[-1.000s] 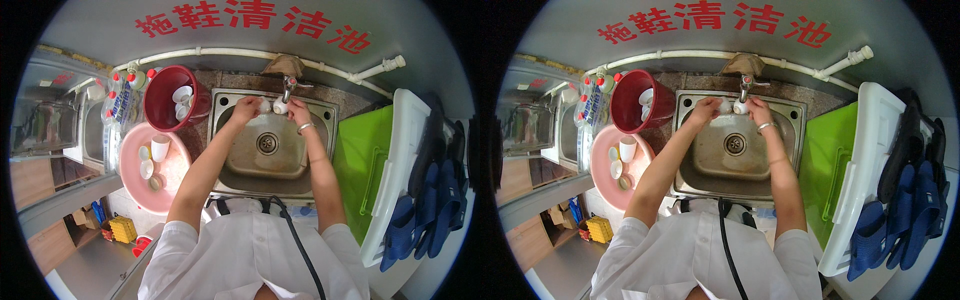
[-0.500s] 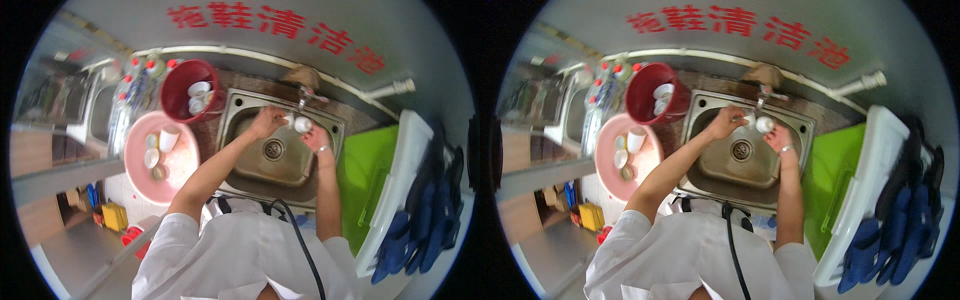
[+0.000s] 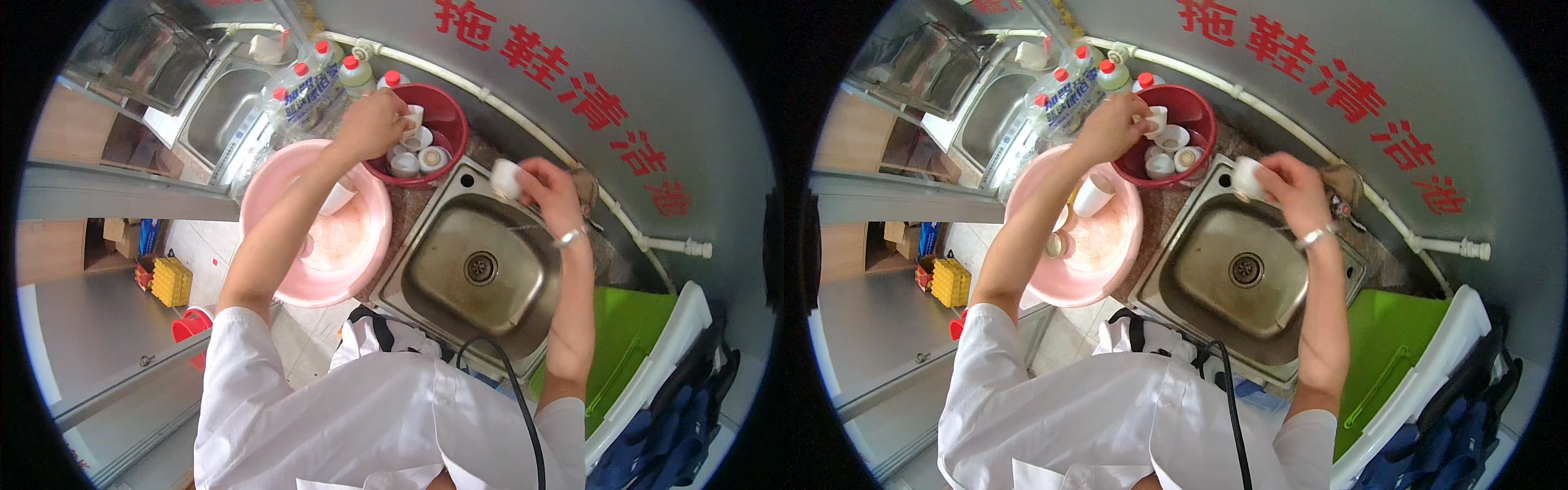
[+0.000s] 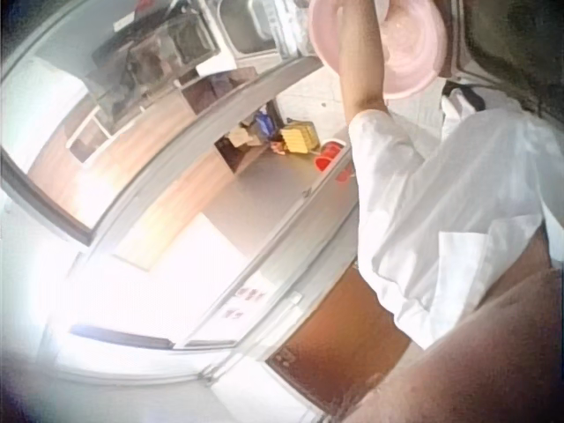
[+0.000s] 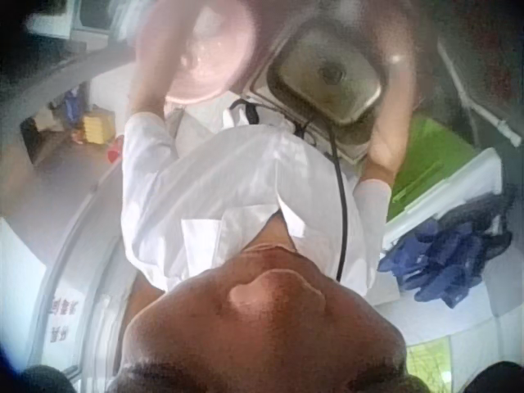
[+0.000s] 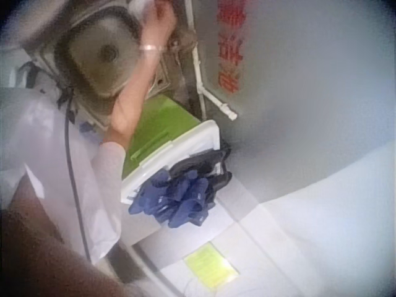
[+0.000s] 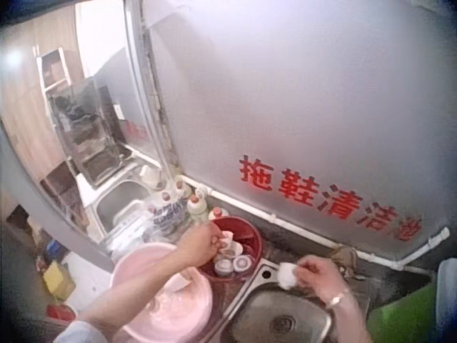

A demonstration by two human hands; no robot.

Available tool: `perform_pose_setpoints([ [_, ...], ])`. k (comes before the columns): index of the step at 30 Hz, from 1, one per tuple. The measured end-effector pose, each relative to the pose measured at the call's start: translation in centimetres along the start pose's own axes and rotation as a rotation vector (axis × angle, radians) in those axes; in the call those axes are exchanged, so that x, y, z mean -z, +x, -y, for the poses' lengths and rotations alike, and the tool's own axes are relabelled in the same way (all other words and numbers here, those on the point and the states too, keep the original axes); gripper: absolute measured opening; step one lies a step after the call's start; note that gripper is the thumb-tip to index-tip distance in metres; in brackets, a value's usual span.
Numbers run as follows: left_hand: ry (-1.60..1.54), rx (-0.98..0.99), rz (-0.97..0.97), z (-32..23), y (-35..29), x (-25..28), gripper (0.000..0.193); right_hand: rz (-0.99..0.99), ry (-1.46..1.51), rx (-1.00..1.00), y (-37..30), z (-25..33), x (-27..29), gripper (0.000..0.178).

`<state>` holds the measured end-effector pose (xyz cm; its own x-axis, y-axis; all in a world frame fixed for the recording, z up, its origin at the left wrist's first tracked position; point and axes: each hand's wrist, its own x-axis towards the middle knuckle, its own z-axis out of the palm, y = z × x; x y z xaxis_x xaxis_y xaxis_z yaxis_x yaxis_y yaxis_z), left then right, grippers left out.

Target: The person washes several small cups and a red bucket in a sink. The person uses a yellow sponge to scrub the inside and outside of the cups and the bucket, rinsing them under running water and placing them into a pink basin.

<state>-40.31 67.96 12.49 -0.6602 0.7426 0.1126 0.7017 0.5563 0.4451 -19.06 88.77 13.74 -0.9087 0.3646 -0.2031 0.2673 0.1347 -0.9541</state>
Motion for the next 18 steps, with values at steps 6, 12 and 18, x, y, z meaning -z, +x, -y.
perform_pose_setpoints([
  [6, 0.608, -0.196, 0.086, 2.9, 1.2, -6.5, 0.012, 0.052, -1.082, 0.328, 10.1, 1.6, -9.9, 0.018],
  [12, 0.726, -0.138, 0.205, 3.9, 0.8, -8.1, 0.017, 0.194, -1.379, 0.158, 16.3, -2.1, -13.6, 0.020],
  [18, 0.755, 0.018, 0.208, 3.3, 0.8, -10.5, 0.022, 0.277, -1.446, 0.198, 18.9, -5.3, -14.9, 0.022],
])
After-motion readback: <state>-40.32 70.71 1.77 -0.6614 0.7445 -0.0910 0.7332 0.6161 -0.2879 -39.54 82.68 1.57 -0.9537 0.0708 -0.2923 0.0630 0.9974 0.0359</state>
